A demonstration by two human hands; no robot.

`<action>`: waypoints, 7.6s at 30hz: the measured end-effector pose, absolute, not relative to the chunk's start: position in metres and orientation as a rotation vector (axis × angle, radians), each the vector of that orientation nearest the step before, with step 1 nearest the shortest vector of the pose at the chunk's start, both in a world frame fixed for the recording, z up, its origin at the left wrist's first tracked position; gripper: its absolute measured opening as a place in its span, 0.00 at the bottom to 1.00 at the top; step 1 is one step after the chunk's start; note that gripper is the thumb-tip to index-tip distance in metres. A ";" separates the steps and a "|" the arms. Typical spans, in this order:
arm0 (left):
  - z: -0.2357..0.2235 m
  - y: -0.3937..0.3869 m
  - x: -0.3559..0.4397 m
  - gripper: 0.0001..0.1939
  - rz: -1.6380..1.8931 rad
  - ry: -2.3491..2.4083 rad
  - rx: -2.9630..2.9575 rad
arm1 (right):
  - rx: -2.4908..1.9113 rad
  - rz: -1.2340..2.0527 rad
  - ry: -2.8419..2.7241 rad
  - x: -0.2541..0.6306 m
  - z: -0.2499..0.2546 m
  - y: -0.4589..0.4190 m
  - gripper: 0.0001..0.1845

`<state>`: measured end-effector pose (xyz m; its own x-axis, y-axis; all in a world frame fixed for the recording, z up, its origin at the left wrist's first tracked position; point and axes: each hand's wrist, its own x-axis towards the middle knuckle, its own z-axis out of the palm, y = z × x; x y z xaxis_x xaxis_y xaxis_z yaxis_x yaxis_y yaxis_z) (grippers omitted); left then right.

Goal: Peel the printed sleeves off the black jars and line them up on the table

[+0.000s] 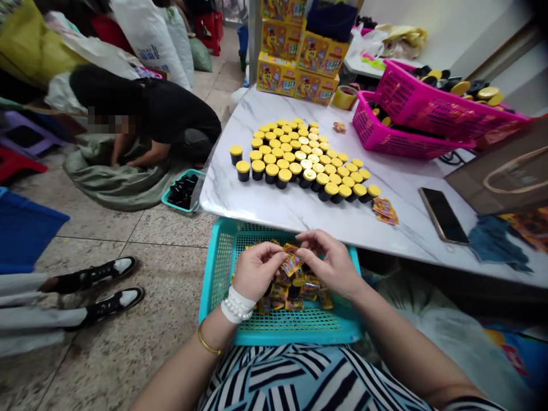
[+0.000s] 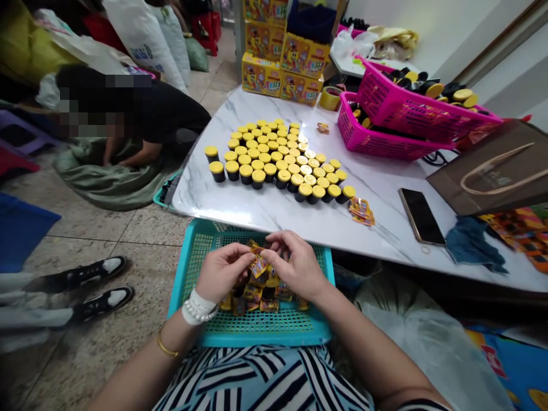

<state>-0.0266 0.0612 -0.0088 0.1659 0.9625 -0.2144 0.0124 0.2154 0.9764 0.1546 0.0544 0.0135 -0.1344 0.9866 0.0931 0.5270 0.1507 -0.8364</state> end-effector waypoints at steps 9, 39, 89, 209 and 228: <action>0.011 0.091 -0.022 0.10 0.937 1.054 1.200 | -1.480 0.569 -1.858 0.159 0.022 0.076 0.17; 0.008 0.031 -0.022 0.14 1.125 1.211 0.880 | -1.449 0.720 -1.597 0.129 0.005 0.064 0.25; -0.003 0.066 -0.054 0.23 0.958 0.938 0.377 | -1.410 -0.662 -2.155 0.130 0.034 0.187 0.11; -0.021 0.046 -0.026 0.23 0.785 0.721 0.395 | -0.979 1.092 -1.434 0.143 -0.023 0.057 0.09; -0.026 0.045 -0.029 0.24 0.752 0.673 0.362 | -0.914 0.813 -1.902 0.143 -0.006 0.053 0.15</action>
